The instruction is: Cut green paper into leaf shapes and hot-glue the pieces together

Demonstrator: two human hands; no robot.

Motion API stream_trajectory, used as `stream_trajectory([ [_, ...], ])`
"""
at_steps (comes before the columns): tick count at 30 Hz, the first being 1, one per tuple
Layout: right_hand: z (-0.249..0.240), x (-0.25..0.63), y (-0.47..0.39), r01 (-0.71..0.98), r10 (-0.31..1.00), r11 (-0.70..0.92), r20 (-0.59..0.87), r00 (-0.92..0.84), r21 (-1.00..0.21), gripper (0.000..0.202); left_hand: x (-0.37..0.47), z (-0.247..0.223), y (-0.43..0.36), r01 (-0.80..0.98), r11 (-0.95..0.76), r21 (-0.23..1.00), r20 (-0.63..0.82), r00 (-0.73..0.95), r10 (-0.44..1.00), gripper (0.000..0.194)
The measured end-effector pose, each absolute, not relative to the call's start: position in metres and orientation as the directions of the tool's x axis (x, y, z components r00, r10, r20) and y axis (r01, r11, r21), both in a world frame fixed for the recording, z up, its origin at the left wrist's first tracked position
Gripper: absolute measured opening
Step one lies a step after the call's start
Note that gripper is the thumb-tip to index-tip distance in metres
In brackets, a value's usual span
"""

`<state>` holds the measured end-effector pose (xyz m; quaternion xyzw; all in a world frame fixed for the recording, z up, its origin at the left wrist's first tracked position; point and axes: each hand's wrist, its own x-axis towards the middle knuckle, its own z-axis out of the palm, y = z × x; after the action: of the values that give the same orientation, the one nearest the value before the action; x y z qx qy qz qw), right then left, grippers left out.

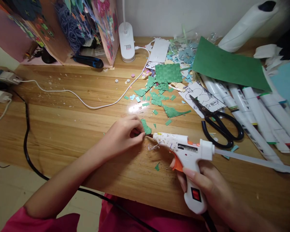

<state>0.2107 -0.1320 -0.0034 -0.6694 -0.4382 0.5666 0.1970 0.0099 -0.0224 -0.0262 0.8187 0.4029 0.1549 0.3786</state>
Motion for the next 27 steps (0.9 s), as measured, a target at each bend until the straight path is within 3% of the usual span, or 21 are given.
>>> stream_trajectory([
  [7, -0.005, 0.213, -0.128, 0.343, 0.817, -0.506, -0.568, -0.106, -0.792, 0.035, 0.010, -0.024, -0.021, 0.544, -0.361, 0.757, -0.078, 0.624, 0.778, 0.009],
  [14, 0.003, 0.207, -0.124, 0.375, 0.825, -0.525, -0.566, 0.003, -0.764, 0.035, 0.010, -0.024, -0.021, 0.546, -0.357, 0.758, -0.085, 0.625, 0.776, 0.010],
  [27, 0.002, 0.203, -0.123, 0.296, 0.778, -0.601, -0.629, 0.002, -0.743, 0.028, 0.010, -0.025, -0.022, 0.534, -0.342, 0.773, -0.083, 0.620, 0.780, 0.009],
])
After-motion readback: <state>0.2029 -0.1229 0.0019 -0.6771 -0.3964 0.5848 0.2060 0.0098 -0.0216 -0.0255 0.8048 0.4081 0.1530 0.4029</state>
